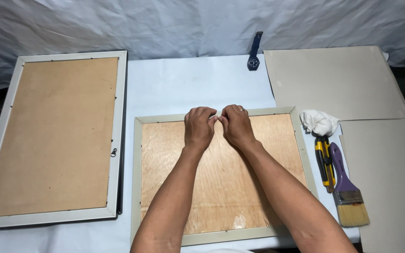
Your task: The person is seen disassembling an art frame and cleaning the inside of the frame.
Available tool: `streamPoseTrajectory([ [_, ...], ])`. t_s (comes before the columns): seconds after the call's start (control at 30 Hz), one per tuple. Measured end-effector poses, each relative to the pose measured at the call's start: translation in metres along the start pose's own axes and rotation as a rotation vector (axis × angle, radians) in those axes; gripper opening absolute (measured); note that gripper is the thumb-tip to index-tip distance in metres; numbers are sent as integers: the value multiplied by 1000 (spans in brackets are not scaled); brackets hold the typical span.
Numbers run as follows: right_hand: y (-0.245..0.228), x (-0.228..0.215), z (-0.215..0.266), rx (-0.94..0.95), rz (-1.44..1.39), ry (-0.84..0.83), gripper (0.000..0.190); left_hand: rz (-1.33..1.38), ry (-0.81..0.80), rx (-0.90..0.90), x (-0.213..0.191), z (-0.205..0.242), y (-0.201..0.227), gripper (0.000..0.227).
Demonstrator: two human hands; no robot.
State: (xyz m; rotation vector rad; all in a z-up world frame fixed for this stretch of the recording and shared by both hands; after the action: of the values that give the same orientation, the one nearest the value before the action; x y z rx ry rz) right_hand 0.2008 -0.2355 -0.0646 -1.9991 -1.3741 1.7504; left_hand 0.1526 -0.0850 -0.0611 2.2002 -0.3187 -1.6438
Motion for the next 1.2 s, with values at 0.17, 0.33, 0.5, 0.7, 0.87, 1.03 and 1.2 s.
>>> streamPoseTrajectory([
  [0.17, 3, 2, 0, -22, 1, 30, 17, 17, -13, -23, -1, 0, 1, 13],
  [0.33, 3, 4, 1, 0, 1, 43, 19, 4, -14, -41, 9, -1, -4, 12],
  [0.5, 5, -18, 10, -37, -81, -27, 10, -3, -9, 44, 3, 1, -19, 17],
  [0.7, 83, -107, 43, 45, 154, 55, 13, -234, 92, -55, -86, 26, -116, 12],
  [0.87, 75, -113, 49, 46, 89, 89, 11, -59, 109, -57, -97, 36, -119, 7],
  [1.03, 29, -66, 28, -66, 104, 97, 10, -46, 156, -62, -95, 36, -119, 6],
  [1.2, -21, -12, 6, 21, -149, -61, 10, -51, 146, -73, -94, 36, -120, 9],
])
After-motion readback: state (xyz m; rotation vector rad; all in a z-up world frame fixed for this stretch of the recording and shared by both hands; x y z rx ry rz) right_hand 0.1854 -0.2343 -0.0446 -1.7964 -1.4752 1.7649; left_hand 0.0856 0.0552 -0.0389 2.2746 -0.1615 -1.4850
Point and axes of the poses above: each hand's wrist, its own z-axis away from the middle knuckle, its own x-axis out of the palm, y = z × x, the point moved 3 cm from there along -z, towards the middle knuckle, and after that the axes turned 11 degrees about -z, right-handed, at the moved point
